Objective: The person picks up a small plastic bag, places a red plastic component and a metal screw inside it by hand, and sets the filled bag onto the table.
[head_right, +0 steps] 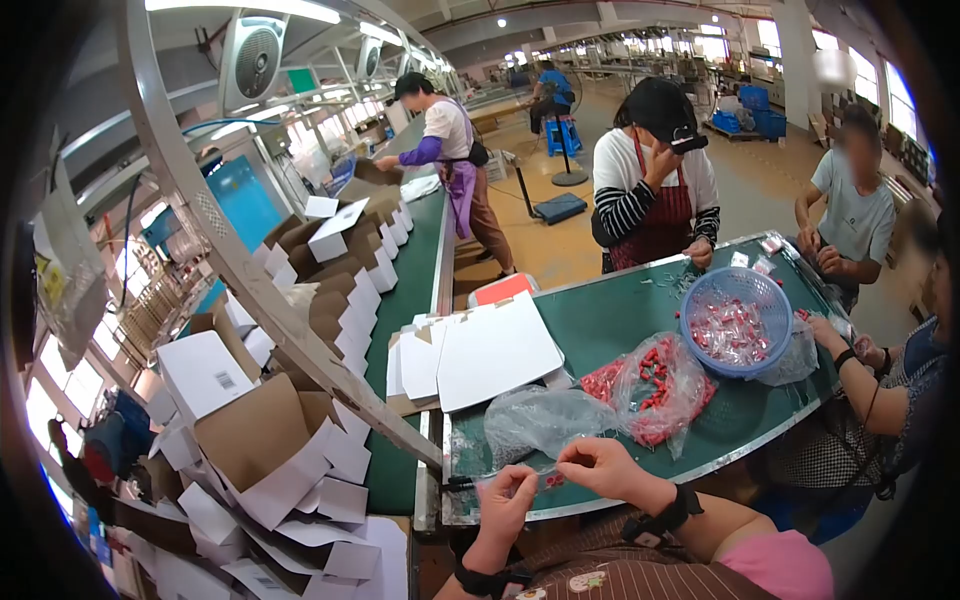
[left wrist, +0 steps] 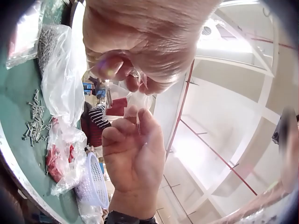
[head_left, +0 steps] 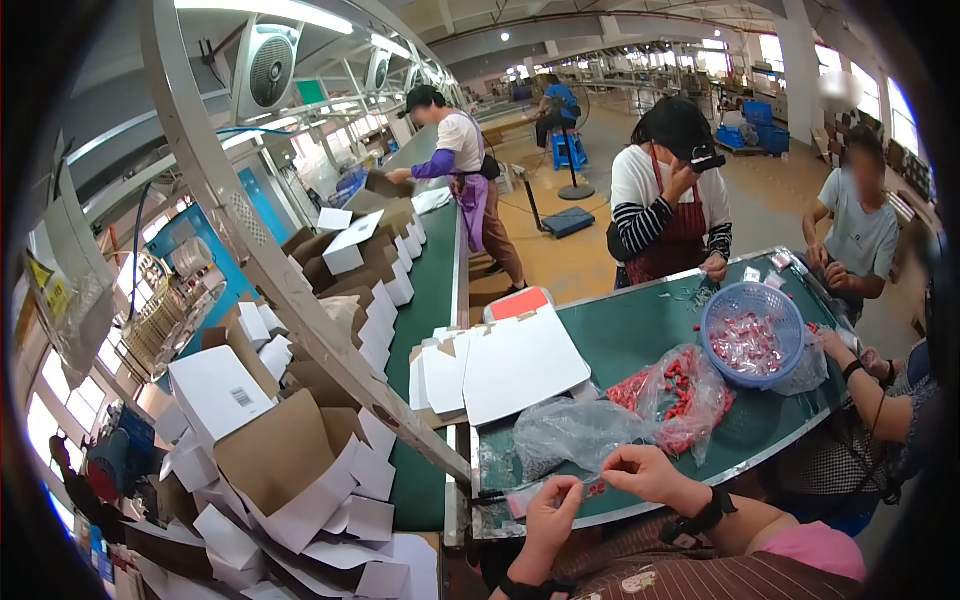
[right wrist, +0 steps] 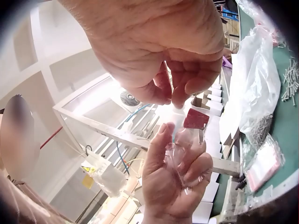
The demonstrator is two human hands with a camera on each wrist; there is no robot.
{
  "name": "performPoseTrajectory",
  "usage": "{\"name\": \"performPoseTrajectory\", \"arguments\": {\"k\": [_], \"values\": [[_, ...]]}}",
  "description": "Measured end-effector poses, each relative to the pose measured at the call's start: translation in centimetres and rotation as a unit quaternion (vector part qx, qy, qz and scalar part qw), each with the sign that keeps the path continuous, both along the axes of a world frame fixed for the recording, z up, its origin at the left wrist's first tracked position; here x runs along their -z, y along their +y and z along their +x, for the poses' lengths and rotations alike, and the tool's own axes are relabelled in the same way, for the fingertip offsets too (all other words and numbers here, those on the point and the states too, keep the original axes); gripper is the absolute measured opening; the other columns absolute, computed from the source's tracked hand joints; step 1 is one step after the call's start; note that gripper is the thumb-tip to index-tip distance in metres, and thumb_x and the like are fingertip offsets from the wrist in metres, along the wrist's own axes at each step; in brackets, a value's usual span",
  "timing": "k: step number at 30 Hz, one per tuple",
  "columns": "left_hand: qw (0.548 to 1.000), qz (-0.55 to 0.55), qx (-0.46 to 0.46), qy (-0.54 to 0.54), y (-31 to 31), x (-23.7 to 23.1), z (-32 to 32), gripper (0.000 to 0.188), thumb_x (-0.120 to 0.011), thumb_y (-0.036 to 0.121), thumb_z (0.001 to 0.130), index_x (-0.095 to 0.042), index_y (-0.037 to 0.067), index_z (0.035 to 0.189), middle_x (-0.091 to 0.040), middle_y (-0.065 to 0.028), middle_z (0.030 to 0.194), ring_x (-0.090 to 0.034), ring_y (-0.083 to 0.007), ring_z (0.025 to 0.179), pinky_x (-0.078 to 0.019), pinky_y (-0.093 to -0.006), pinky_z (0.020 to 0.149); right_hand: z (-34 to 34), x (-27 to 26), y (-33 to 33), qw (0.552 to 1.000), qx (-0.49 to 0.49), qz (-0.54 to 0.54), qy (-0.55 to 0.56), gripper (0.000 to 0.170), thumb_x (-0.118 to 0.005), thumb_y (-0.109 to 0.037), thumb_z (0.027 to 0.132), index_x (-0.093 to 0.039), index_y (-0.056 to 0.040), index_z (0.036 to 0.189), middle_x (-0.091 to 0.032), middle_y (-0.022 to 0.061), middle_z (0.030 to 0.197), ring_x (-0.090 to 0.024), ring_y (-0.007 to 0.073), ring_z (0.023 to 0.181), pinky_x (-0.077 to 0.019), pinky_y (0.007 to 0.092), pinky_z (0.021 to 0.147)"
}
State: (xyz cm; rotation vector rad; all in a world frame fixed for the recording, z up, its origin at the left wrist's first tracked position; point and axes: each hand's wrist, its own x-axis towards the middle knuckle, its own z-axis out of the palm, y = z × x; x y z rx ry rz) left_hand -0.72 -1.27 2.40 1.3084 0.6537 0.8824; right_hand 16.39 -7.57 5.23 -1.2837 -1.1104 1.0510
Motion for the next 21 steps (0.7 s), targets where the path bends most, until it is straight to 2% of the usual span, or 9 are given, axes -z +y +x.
{"name": "performPoseTrajectory", "arguments": {"k": [1,2,13,15,19,21], "values": [[1.000,-0.019,0.005,0.004,0.0,0.2,0.0,0.005,-0.058,0.006,0.084,-0.058,0.002,0.087,-0.052,0.0040,0.080,-0.047,-0.0025,0.072,-0.0379,-0.0166,0.062,0.0,0.1,0.1,1.000,0.002,0.004,-0.001,0.011,-0.063,-0.011,0.079,-0.061,-0.0008,0.084,-0.057,-0.0010,0.073,-0.050,0.0035,0.067,-0.0416,0.0192,0.059],[1.000,-0.016,0.013,-0.001,0.1,0.4,0.0,0.007,-0.058,0.006,0.084,-0.057,0.002,0.089,-0.053,0.0030,0.083,-0.048,-0.0031,0.073,-0.0384,-0.0167,0.064,-0.1,0.3,0.1,1.000,0.000,0.009,-0.011,0.011,-0.063,-0.011,0.079,-0.061,-0.0010,0.084,-0.057,-0.0011,0.073,-0.050,0.0035,0.067,-0.0414,0.0191,0.059],[1.000,-0.001,0.014,-0.012,-0.1,0.5,0.3,0.006,-0.059,0.005,0.084,-0.059,0.001,0.089,-0.056,0.0008,0.082,-0.051,-0.0041,0.074,-0.0400,-0.0173,0.065,-0.5,0.5,0.2,0.998,0.013,0.062,-0.026,0.008,-0.063,-0.010,0.078,-0.061,-0.0029,0.082,-0.055,-0.0035,0.070,-0.045,0.0017,0.061,-0.0366,0.0180,0.053],[0.999,0.041,-0.005,-0.014,-0.3,0.2,0.5,0.002,-0.058,0.004,0.084,-0.058,0.003,0.086,-0.052,0.0044,0.072,-0.043,-0.0010,0.059,-0.0314,-0.0153,0.050,-0.6,0.2,0.1,0.998,0.014,0.063,-0.028,0.008,-0.063,-0.010,0.078,-0.061,-0.0030,0.082,-0.055,-0.0032,0.070,-0.045,0.0018,0.061,-0.0366,0.0181,0.053],[0.999,0.006,0.002,-0.031,-0.5,-0.4,0.6,0.003,-0.058,0.004,0.084,-0.058,0.003,0.087,-0.053,0.0043,0.073,-0.044,-0.0011,0.060,-0.0315,-0.0153,0.050,-0.5,0.5,0.1,0.997,0.002,0.063,-0.047,0.008,-0.064,-0.009,0.077,-0.062,-0.0041,0.083,-0.054,-0.0023,0.073,-0.045,0.0024,0.062,-0.0366,0.0183,0.054],[1.000,-0.003,0.023,-0.021,-0.4,0.2,0.4,0.007,-0.058,0.004,0.084,-0.059,0.000,0.089,-0.060,-0.0032,0.085,-0.055,-0.0074,0.079,-0.0424,-0.0192,0.071,-0.6,0.6,0.1,0.996,0.000,0.069,-0.057,0.008,-0.064,-0.009,0.077,-0.062,-0.0045,0.083,-0.053,-0.0021,0.073,-0.044,0.0027,0.062,-0.0366,0.0184,0.054]]}}
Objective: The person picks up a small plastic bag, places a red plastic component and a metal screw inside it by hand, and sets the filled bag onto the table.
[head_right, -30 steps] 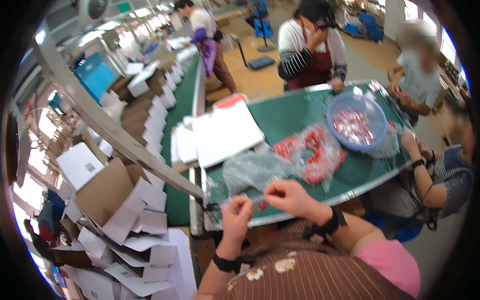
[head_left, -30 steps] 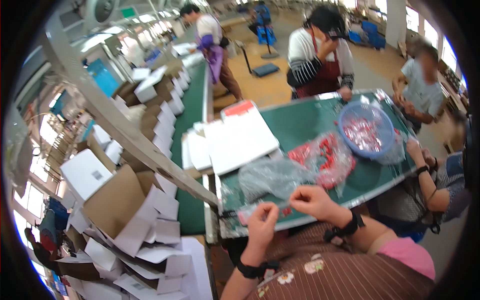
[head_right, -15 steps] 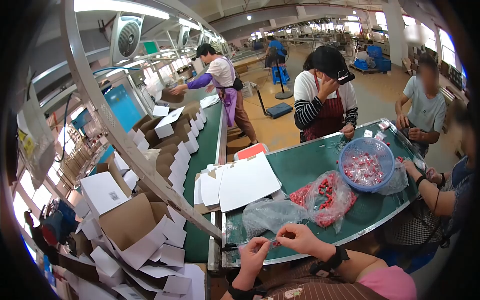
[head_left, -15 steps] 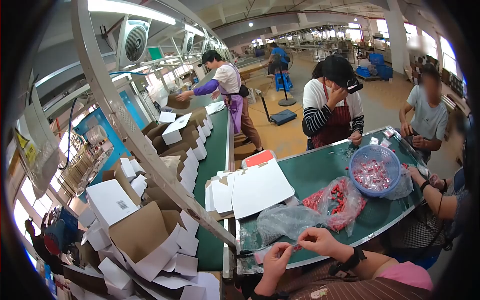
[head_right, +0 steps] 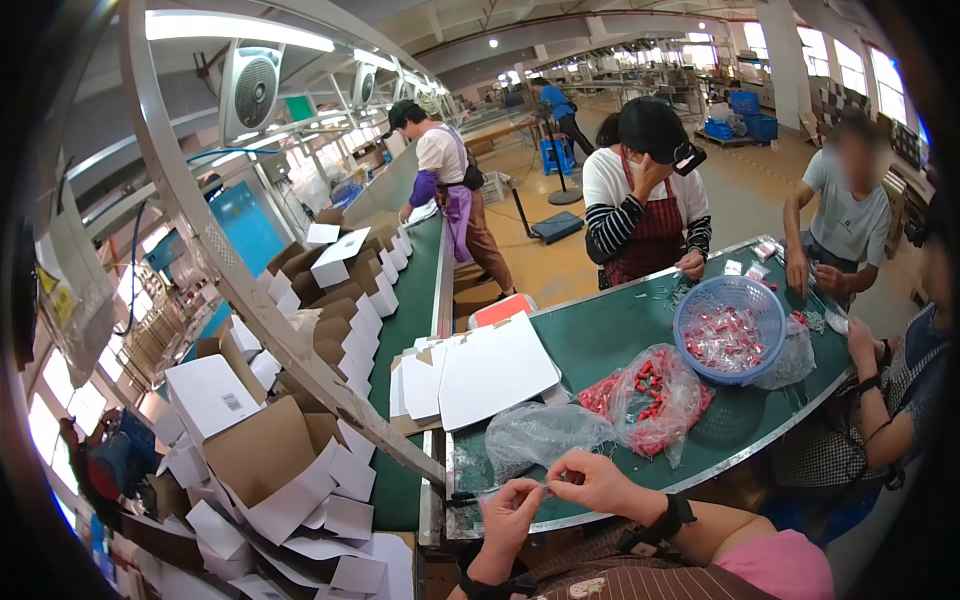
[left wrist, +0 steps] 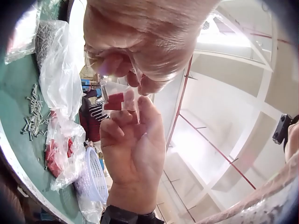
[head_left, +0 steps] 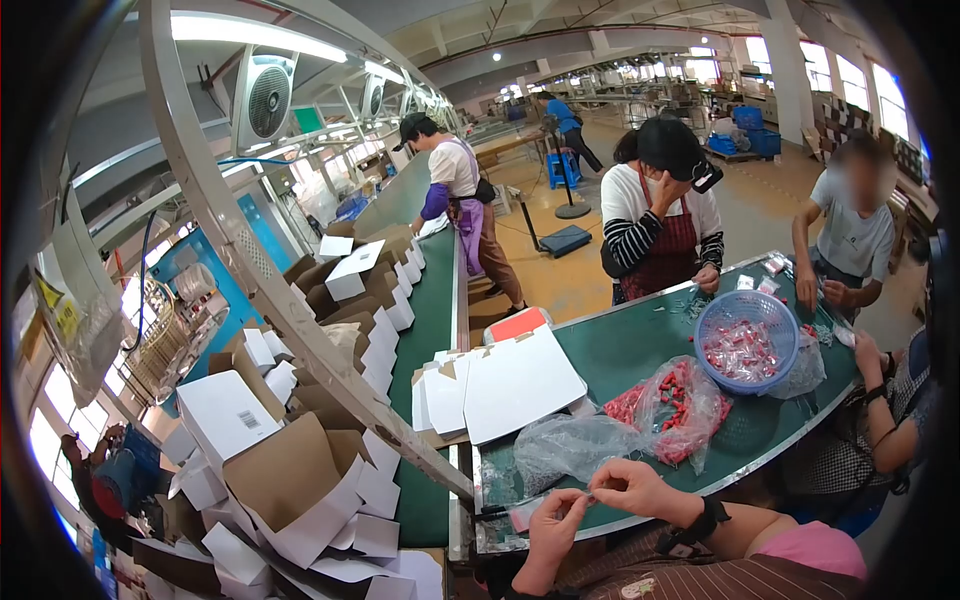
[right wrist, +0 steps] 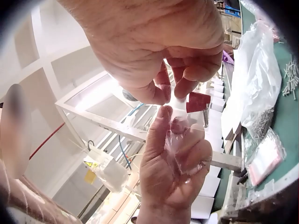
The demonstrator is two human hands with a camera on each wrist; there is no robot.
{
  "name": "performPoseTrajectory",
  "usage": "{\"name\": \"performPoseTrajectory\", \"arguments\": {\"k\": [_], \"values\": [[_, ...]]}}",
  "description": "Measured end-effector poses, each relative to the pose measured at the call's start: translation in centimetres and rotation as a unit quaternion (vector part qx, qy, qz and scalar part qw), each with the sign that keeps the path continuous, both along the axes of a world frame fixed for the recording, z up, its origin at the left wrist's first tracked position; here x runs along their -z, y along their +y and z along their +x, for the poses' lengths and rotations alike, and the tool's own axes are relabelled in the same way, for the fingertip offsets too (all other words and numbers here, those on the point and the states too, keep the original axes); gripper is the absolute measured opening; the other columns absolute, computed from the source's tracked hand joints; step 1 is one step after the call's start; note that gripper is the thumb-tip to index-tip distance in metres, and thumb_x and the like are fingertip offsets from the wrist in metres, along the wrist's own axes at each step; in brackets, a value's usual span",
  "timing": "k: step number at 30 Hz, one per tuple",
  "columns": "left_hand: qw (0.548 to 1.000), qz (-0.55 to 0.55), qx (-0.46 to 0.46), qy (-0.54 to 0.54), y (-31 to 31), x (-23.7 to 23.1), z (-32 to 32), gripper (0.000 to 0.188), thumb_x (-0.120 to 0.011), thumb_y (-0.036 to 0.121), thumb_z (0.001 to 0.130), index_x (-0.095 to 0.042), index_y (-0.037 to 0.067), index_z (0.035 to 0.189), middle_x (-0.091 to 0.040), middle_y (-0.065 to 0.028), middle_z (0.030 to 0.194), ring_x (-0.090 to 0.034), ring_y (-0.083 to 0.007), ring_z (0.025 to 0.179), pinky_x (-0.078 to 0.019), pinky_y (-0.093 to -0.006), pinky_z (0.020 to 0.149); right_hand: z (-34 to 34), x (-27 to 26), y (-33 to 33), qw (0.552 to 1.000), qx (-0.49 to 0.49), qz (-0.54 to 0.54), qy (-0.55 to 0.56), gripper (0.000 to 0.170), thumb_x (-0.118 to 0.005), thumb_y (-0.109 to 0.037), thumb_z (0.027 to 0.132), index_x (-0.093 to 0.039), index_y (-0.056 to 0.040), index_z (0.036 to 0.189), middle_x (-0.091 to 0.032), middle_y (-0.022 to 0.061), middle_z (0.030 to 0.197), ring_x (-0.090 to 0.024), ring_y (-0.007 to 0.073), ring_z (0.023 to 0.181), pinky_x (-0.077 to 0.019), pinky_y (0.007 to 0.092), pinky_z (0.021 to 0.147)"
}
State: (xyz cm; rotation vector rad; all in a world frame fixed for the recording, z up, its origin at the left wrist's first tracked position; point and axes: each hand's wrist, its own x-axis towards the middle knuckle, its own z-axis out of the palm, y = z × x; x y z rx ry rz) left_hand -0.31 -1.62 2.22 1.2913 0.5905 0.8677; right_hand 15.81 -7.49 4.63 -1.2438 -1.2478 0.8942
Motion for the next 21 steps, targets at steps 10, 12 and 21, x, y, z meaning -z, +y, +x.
{"name": "performPoseTrajectory", "arguments": {"k": [10,12,21], "values": [[1.000,0.020,0.005,-0.007,-0.4,-0.7,0.3,0.007,-0.058,0.004,0.084,-0.059,-0.001,0.089,-0.061,-0.0045,0.085,-0.057,-0.0084,0.078,-0.0436,-0.0197,0.070,-0.1,0.2,-0.1,0.999,-0.005,0.038,-0.009,0.010,-0.065,-0.010,0.076,-0.061,-0.0042,0.083,-0.055,-0.0010,0.075,-0.044,0.0039,0.062,-0.0369,0.0193,0.054],[0.999,0.036,-0.006,0.021,-0.5,-1.0,0.2,0.007,-0.059,0.005,0.084,-0.060,0.000,0.088,-0.061,-0.0034,0.084,-0.056,-0.0074,0.076,-0.0433,-0.0195,0.068,0.0,0.0,-0.2,0.999,-0.007,0.033,-0.005,0.009,-0.064,-0.010,0.077,-0.061,-0.0040,0.083,-0.055,-0.0008,0.076,-0.045,0.0041,0.062,-0.0373,0.0194,0.055],[0.997,0.054,-0.048,0.034,-1.0,-1.7,0.5,0.003,-0.059,0.004,0.082,-0.058,0.002,0.085,-0.054,0.0036,0.074,-0.046,-0.0022,0.066,-0.0356,-0.0166,0.056,0.2,-0.7,-0.8,0.999,0.015,0.026,0.017,0.005,-0.061,-0.007,0.079,-0.059,-0.0036,0.081,-0.053,-0.0018,0.074,-0.043,0.0025,0.059,-0.0346,0.0190,0.051]]}}
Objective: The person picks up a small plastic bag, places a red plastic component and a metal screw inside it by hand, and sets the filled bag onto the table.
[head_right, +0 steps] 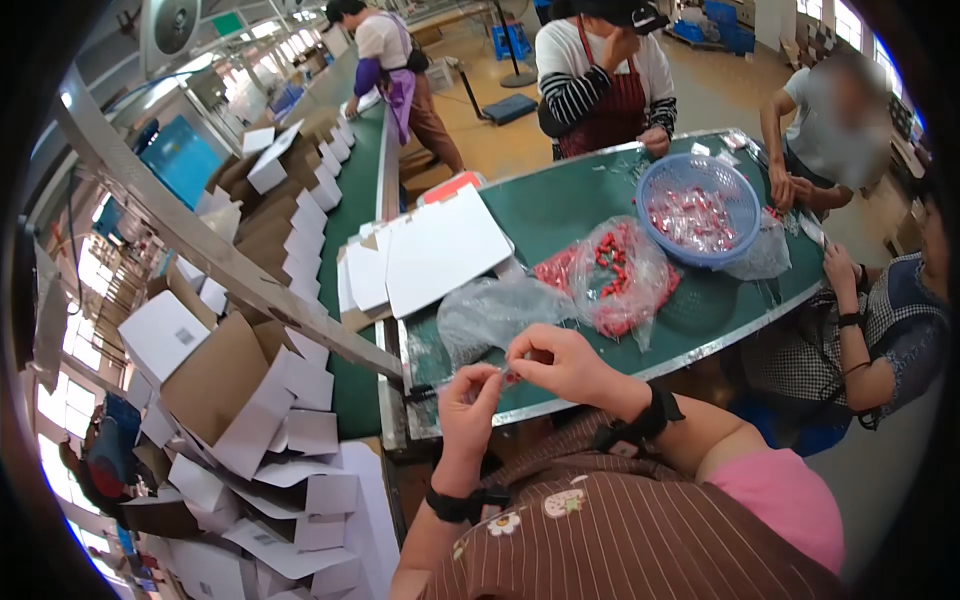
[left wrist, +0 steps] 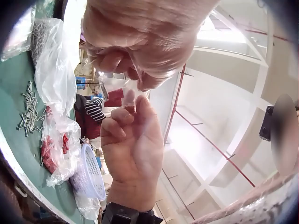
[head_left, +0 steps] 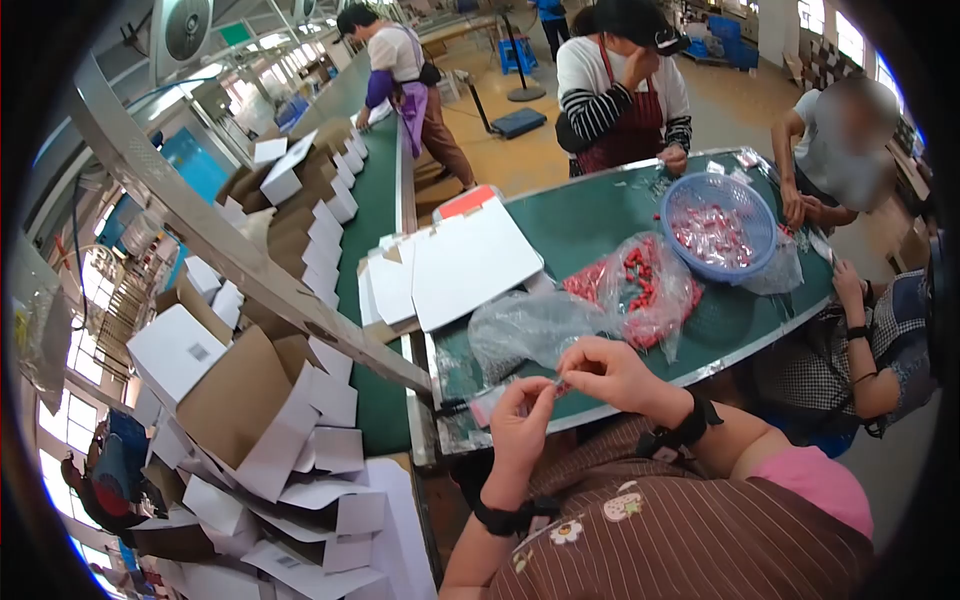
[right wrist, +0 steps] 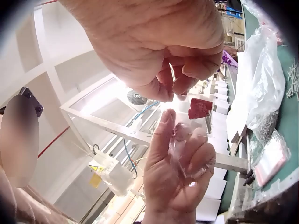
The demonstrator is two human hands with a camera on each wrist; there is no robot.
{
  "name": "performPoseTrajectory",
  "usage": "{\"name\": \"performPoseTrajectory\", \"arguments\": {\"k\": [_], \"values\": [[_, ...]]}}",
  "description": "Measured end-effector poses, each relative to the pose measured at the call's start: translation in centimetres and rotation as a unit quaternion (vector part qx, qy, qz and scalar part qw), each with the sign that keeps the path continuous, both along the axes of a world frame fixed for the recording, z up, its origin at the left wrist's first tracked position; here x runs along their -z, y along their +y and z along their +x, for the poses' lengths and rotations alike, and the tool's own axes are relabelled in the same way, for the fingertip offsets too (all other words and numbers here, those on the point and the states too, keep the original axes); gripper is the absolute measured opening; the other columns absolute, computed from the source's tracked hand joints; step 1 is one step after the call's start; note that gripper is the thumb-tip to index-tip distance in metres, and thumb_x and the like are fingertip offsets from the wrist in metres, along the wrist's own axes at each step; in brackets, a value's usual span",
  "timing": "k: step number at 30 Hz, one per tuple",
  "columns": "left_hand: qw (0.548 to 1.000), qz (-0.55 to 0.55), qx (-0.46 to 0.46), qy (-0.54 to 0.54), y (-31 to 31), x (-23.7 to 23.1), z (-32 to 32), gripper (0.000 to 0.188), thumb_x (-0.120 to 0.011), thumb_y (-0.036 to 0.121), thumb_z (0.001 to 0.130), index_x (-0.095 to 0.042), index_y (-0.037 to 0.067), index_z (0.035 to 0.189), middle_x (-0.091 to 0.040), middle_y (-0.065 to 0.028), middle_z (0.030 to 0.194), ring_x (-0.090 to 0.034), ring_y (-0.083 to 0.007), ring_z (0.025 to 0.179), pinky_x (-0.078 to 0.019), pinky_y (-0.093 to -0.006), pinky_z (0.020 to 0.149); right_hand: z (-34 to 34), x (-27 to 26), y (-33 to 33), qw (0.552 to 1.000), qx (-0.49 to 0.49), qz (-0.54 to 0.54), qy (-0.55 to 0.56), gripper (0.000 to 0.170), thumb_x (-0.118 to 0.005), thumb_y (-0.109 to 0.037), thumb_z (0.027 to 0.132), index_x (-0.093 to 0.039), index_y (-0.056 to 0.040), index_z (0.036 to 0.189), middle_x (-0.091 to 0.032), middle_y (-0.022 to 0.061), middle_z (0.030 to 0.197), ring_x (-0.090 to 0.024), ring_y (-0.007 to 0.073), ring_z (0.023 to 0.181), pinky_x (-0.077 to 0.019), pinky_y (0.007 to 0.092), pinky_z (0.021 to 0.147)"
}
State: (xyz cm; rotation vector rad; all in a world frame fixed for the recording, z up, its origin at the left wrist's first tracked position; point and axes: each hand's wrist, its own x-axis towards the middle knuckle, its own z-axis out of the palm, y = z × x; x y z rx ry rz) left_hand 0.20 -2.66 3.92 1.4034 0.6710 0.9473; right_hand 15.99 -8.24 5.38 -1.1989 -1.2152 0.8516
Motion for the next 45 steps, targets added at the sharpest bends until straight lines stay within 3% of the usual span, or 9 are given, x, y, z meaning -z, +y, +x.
{"name": "performPoseTrajectory", "arguments": {"k": [7,18,21,26,35,37,39,41,45], "values": [[0.995,-0.064,0.032,-0.066,-0.2,-0.7,0.2,0.003,-0.059,0.002,0.083,-0.058,0.002,0.085,-0.053,0.0034,0.075,-0.045,-0.0021,0.065,-0.0331,-0.0161,0.054,-0.1,-0.1,-0.1,1.000,-0.015,0.007,0.017,0.005,-0.061,-0.007,0.078,-0.059,-0.0037,0.081,-0.053,-0.0016,0.075,-0.041,0.0028,0.059,-0.0333,0.0191,0.051],[0.999,-0.022,0.032,-0.031,0.2,-0.2,0.0,0.005,-0.058,0.001,0.083,-0.059,0.000,0.088,-0.055,0.0006,0.079,-0.051,-0.0047,0.071,-0.0386,-0.0171,0.062,0.0,-0.1,-0.1,1.000,-0.012,0.000,0.010,0.006,-0.061,-0.008,0.079,-0.059,-0.0039,0.083,-0.052,-0.0022,0.073,-0.042,0.0027,0.059,-0.0338,0.0193,0.051],[0.998,-0.053,0.036,-0.014,0.3,-0.2,-0.2,0.006,-0.058,0.002,0.083,-0.058,0.000,0.089,-0.055,0.0005,0.079,-0.050,-0.0048,0.072,-0.0386,-0.0174,0.063,0.4,-0.5,-0.2,0.998,-0.034,-0.057,0.009,0.005,-0.056,-0.003,0.082,-0.055,-0.0006,0.087,-0.055,0.0036,0.092,-0.053,0.0057,0.078,-0.0426,0.0196,0.066],[0.998,-0.039,0.046,-0.029,0.4,-0.2,-0.1,0.006,-0.057,0.002,0.084,-0.058,0.000,0.089,-0.055,0.0001,0.081,-0.051,-0.0050,0.073,-0.0393,-0.0179,0.064,0.4,-2.0,-0.2,0.998,0.010,-0.026,-0.049,0.009,-0.063,-0.008,0.076,-0.059,-0.0035,0.083,-0.051,-0.0023,0.069,-0.042,0.0028,0.057,-0.0345,0.0200,0.050],[1.000,-0.009,0.026,-0.012,0.4,-0.1,-0.1,0.005,-0.057,0.003,0.084,-0.058,0.000,0.088,-0.058,-0.0006,0.081,-0.051,-0.0053,0.073,-0.0404,-0.0183,0.064,0.4,-1.6,0.2,0.998,-0.018,-0.056,-0.033,0.010,-0.061,-0.011,0.078,-0.060,-0.0023,0.081,-0.054,-0.0008,0.069,-0.045,0.0032,0.058,-0.0374,0.0206,0.051],[0.997,0.034,0.026,0.071,0.6,-0.5,-0.4,0.005,-0.056,0.004,0.084,-0.058,0.000,0.088,-0.060,-0.0022,0.081,-0.053,-0.0063,0.074,-0.0416,-0.0187,0.066,0.4,-0.9,0.3,0.997,-0.016,-0.045,-0.068,0.012,-0.062,-0.014,0.077,-0.061,-0.0027,0.081,-0.058,0.0041,0.072,-0.050,0.0084,0.062,-0.0411,0.0229,0.055],[0.998,0.040,0.007,0.048,0.8,0.5,-0.1,0.009,-0.058,0.011,0.084,-0.059,0.002,0.087,-0.058,0.0017,0.073,-0.047,-0.0030,0.063,-0.0357,-0.0170,0.054,0.3,-1.3,0.4,0.988,-0.009,0.009,-0.155,0.008,-0.062,-0.011,0.078,-0.061,-0.0039,0.082,-0.057,0.0015,0.072,-0.050,0.0070,0.065,-0.0409,0.0229,0.058],[0.998,-0.053,0.031,0.006,0.5,-0.3,0.2,0.007,-0.057,0.010,0.085,-0.059,0.003,0.085,-0.060,0.0008,0.073,-0.048,-0.0027,0.061,-0.0350,-0.0170,0.052,0.1,-2.0,0.3,0.987,-0.020,0.010,-0.160,0.008,-0.063,-0.009,0.076,-0.061,-0.0047,0.082,-0.055,0.0039,0.074,-0.050,0.0111,0.066,-0.0401,0.0238,0.057],[0.997,-0.047,0.045,-0.038,0.9,0.1,0.1,0.006,-0.057,0.008,0.085,-0.059,0.002,0.084,-0.062,-0.0019,0.075,-0.050,-0.0026,0.062,-0.0353,-0.0166,0.051,0.2,-1.9,0.5,0.982,-0.023,0.021,-0.186,0.011,-0.062,-0.014,0.077,-0.060,-0.0049,0.083,-0.056,0.0066,0.079,-0.054,0.0191,0.063,-0.0433,0.0273,0.057]]}}
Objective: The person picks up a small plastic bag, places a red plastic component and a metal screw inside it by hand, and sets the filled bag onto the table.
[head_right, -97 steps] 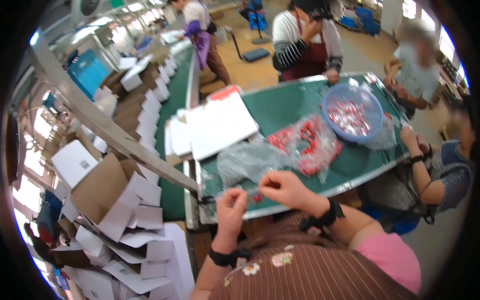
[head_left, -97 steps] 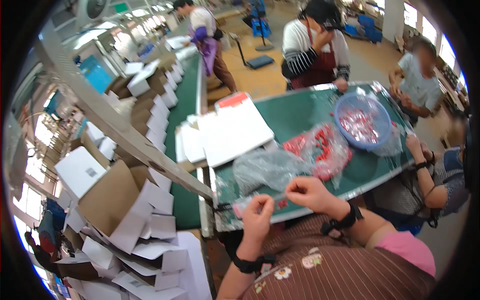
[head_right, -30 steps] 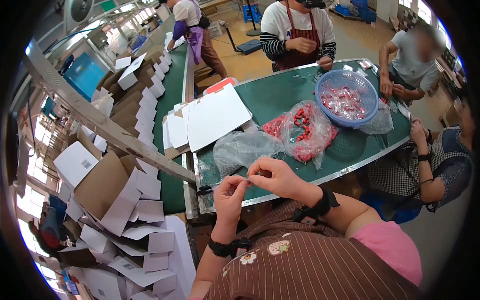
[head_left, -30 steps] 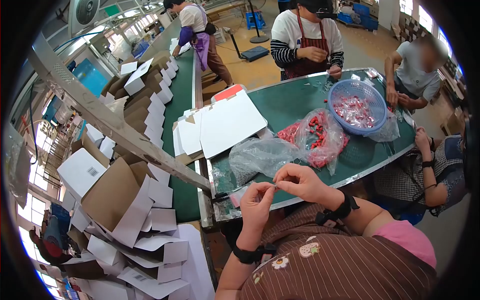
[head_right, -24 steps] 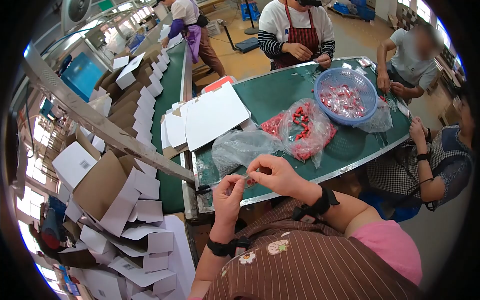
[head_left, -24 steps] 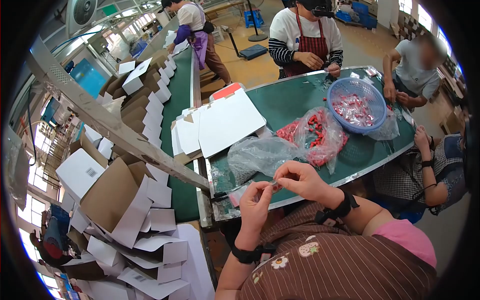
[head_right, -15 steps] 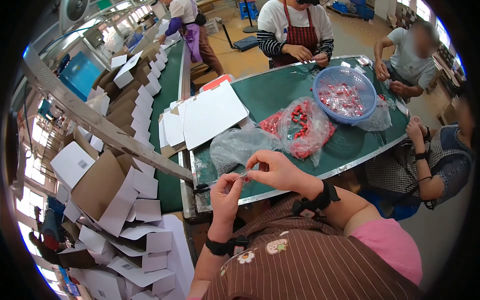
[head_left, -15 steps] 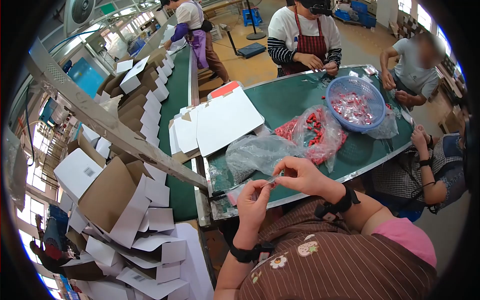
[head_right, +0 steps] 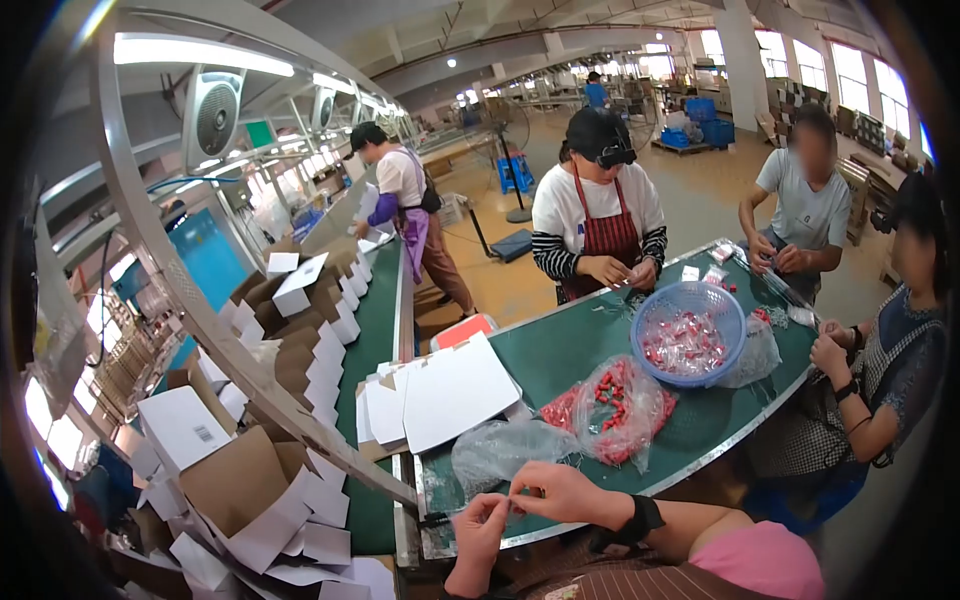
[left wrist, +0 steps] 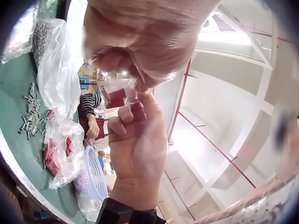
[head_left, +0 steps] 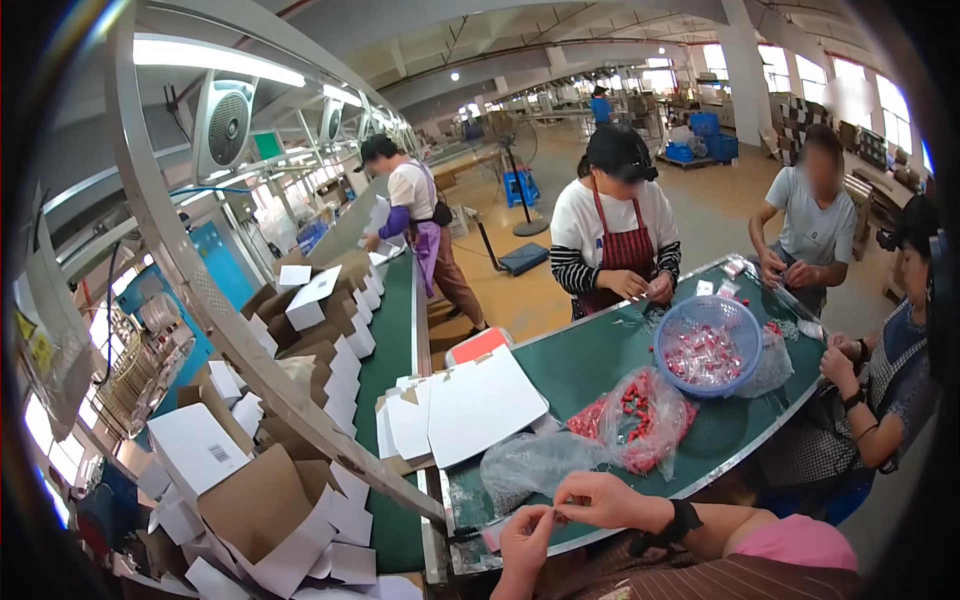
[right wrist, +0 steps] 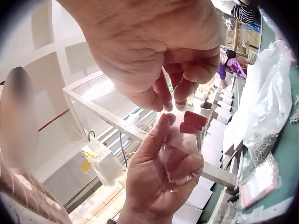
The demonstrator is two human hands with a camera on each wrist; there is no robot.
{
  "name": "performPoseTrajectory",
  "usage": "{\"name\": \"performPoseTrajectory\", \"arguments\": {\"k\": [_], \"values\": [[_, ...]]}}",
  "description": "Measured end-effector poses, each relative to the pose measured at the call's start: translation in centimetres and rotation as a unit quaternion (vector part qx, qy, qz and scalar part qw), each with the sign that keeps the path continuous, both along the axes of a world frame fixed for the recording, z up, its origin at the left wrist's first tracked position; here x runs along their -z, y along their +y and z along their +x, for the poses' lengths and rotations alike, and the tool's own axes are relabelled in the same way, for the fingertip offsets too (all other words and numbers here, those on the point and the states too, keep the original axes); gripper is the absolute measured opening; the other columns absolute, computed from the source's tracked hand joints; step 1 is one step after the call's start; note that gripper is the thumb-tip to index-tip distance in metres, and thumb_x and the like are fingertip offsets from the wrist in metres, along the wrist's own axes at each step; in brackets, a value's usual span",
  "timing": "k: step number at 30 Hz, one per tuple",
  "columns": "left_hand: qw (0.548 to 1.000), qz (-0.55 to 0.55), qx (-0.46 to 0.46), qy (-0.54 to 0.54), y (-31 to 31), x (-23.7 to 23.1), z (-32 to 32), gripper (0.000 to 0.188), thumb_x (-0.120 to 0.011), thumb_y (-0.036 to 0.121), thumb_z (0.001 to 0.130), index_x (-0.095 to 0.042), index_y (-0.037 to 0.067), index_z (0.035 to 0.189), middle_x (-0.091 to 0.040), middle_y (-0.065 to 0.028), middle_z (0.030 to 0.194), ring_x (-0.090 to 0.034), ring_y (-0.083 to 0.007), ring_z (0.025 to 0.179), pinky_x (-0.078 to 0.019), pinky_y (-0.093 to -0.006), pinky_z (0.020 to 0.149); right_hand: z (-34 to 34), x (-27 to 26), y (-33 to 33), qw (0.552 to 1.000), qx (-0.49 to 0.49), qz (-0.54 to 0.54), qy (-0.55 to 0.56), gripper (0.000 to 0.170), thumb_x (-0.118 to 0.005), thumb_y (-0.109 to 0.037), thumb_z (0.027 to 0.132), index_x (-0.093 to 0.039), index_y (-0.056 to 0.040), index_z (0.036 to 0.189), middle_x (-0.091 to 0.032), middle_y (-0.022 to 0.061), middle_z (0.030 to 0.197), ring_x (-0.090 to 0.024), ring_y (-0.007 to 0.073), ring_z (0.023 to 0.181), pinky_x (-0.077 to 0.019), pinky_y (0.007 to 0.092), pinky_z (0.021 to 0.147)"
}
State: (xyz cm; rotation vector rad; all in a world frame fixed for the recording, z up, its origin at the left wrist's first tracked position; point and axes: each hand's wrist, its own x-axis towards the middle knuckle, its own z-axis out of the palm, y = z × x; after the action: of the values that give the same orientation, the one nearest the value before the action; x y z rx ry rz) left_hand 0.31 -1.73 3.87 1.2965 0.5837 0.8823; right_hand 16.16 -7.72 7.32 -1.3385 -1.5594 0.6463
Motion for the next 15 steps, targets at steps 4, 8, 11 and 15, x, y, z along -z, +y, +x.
{"name": "performPoseTrajectory", "arguments": {"k": [4,8,11,15], "values": [[0.997,0.056,-0.020,0.058,0.1,0.2,-0.4,0.005,-0.056,0.002,0.084,-0.057,-0.002,0.086,-0.062,-0.0078,0.081,-0.060,-0.0122,0.076,-0.0477,-0.0230,0.071,0.0,0.5,0.2,1.000,-0.003,0.018,0.010,0.011,-0.062,-0.014,0.077,-0.060,-0.0045,0.083,-0.056,0.0065,0.078,-0.054,0.0183,0.063,-0.0433,0.0272,0.057],[0.998,0.028,-0.008,0.049,0.2,-0.1,-0.5,0.005,-0.057,0.003,0.084,-0.058,-0.002,0.086,-0.061,-0.0058,0.082,-0.058,-0.0100,0.076,-0.0459,-0.0211,0.069,0.1,1.9,0.5,0.997,0.000,0.017,0.069,0.012,-0.062,-0.013,0.077,-0.060,-0.0035,0.083,-0.057,0.0059,0.075,-0.052,0.0139,0.062,-0.0424,0.0254,0.056],[0.999,0.003,-0.026,0.036,0.5,0.9,-0.4,0.005,-0.058,0.005,0.084,-0.059,0.000,0.085,-0.057,-0.0014,0.074,-0.051,-0.0056,0.065,-0.0385,-0.0181,0.058,0.5,1.4,0.5,0.997,0.009,-0.014,0.079,0.012,-0.063,-0.013,0.077,-0.060,-0.0033,0.084,-0.056,0.0050,0.074,-0.051,0.0115,0.062,-0.0417,0.0241,0.056],[0.999,0.014,-0.034,0.008,0.6,1.4,-0.3,0.005,-0.059,0.006,0.084,-0.059,0.001,0.085,-0.054,0.0015,0.066,-0.045,-0.0030,0.054,-0.0322,-0.0165,0.047,0.6,1.1,0.4,0.999,0.003,-0.009,0.051,0.013,-0.063,-0.014,0.077,-0.060,-0.0034,0.085,-0.056,0.0038,0.073,-0.050,0.0103,0.062,-0.0413,0.0232,0.055]]}}
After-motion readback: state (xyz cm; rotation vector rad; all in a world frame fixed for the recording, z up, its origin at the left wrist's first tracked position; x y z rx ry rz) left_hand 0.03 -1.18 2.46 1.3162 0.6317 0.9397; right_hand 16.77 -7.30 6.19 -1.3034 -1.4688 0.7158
